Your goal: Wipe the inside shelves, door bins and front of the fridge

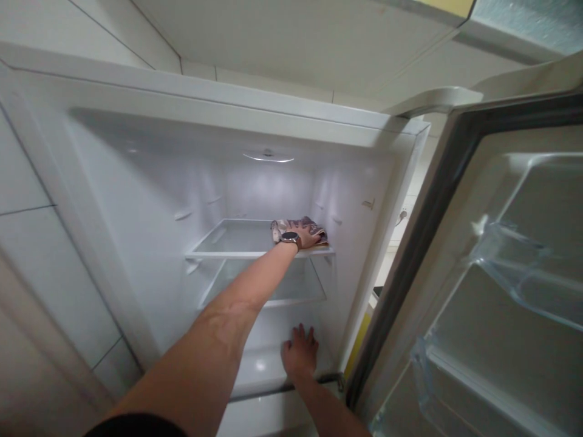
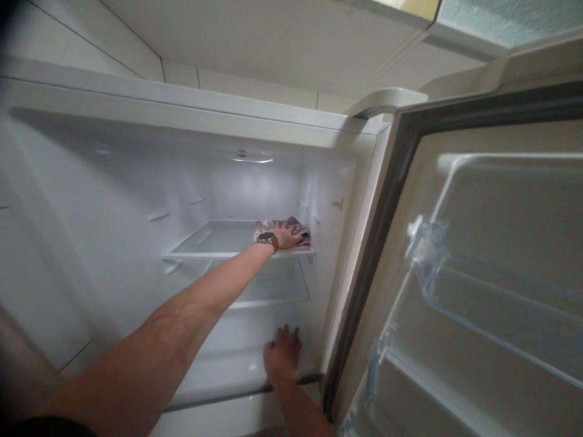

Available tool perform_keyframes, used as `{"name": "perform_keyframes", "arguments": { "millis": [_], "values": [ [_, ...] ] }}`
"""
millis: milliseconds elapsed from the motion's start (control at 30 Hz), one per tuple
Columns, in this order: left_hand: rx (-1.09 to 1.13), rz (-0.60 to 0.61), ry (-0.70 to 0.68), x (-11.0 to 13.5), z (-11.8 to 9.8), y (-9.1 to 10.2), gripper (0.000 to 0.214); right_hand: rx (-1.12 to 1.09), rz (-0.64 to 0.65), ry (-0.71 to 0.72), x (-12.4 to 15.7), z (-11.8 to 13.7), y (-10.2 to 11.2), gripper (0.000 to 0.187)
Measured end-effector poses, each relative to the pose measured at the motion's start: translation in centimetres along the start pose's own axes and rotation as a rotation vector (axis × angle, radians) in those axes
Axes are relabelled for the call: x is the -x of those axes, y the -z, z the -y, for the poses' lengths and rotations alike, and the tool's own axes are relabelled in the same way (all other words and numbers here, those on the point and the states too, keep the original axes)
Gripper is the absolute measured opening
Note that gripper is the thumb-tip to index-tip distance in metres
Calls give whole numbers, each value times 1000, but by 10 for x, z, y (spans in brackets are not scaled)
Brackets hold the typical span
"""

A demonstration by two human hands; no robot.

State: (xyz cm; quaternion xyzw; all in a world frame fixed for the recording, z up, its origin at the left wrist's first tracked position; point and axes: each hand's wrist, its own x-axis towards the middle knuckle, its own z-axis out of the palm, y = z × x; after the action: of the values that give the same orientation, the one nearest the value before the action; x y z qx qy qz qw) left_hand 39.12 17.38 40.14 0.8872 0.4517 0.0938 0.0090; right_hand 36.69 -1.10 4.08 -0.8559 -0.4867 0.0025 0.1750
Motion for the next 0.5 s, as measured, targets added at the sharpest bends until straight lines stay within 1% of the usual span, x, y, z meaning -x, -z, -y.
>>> {"name": "perform_keyframes", "arguments": {
  "millis": [67,100,167,233,300,367,433,500],
  "values": [
    [31,9,-12,-6,-16,-4,103,0,5,-1,0,-1,0,54],
    [41,10,-12,-8,-20,-5,103,1,3,4,0,-1,0,54],
    [49,13,-24,-9,-19,-5,103,5,-1,9,0,-2,-1,54],
    [47,18,-61,-8,-11,-3,100,12,-5,11,0,-3,-1,54],
    [41,18,-85,-6,2,1,98,17,0,10,0,-3,0,53],
    [36,17,-89,-4,21,5,95,19,12,12,0,-3,2,53],
    [37,19,-59,-2,48,9,92,19,23,11,0,-2,5,53],
    [48,13,-11,2,83,13,90,15,25,10,0,-2,6,54]
  ]
}}
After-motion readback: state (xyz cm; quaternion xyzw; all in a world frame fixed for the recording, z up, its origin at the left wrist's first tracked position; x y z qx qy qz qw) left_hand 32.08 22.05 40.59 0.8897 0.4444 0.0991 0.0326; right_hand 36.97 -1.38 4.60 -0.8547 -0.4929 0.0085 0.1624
